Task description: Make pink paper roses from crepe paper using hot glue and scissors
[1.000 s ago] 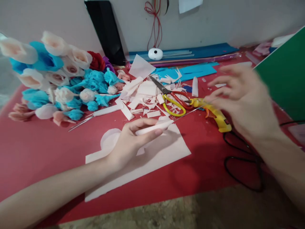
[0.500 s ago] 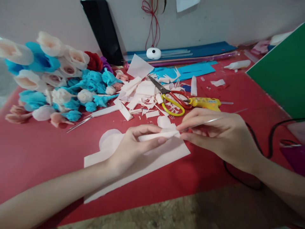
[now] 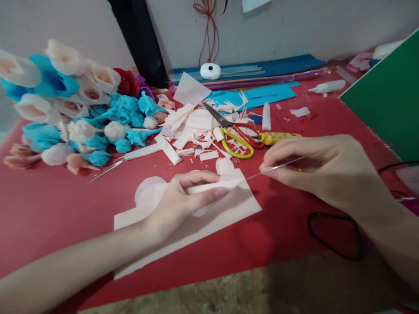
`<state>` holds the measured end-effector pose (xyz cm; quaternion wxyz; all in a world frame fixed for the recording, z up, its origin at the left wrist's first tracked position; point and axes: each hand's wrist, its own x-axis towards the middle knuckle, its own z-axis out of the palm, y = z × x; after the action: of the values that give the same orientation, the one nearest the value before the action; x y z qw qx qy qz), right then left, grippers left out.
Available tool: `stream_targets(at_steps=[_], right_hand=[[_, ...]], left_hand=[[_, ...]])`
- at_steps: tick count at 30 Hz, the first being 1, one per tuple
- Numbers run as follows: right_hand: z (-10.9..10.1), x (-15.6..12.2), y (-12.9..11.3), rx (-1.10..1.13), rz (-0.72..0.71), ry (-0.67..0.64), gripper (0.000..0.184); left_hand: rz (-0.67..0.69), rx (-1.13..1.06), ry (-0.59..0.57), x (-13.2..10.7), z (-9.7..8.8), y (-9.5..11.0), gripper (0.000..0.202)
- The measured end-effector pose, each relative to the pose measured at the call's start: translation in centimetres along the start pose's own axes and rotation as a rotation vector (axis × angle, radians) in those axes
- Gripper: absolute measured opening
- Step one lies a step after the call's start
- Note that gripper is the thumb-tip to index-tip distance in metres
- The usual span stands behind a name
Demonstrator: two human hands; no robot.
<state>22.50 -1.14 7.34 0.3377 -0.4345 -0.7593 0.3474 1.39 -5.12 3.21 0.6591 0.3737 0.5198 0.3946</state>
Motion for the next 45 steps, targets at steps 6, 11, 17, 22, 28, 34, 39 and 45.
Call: stream_targets(at_steps=[6, 11, 17, 22, 28, 34, 39, 45], right_hand=[[-0.3, 0.1, 0.1, -0.055, -0.017, -0.057, 0.003], [1.3, -0.8, -1.0, 0.025, -0.054, -0.002, 0.004], [2.4, -1.6, -1.8, 0.132, 0.054, 0.06, 0.005], [2.4, -1.8, -1.9, 0.143, 0.086, 0.029, 0.006], [2.6, -1.8, -1.9, 0.122, 0.085, 0.034, 0.007], [2.5, -1.8, -2.0, 0.075, 0.083, 0.059, 0.007], [2.5, -1.8, -1.9, 0.041, 0.072, 0.065, 0.008], [2.5, -1.9, -1.9, 0.023, 0.08, 0.057, 0.008]], left_hand=[[0.007, -0.006, 0.025, -0.1, 0.0, 0.0, 0.016], [0.1, -0.013, 0.01, -0.3, 0.1, -0.2, 0.012], [0.223, 0.002, -0.055, -0.6, 0.2, -0.3, 0.014], [0.269, 0.046, -0.082, -0.7, 0.1, -0.4, 0.016], [0.29, 0.081, -0.066, -0.6, 0.0, -0.5, 0.015], [0.298, 0.088, -0.08, -0.5, 0.0, -0.6, 0.016], [0.299, 0.094, -0.077, -0.5, 0.0, -0.8, 0.016], [0.3, 0.108, -0.068, -0.5, 0.0, -0.7, 0.016]])
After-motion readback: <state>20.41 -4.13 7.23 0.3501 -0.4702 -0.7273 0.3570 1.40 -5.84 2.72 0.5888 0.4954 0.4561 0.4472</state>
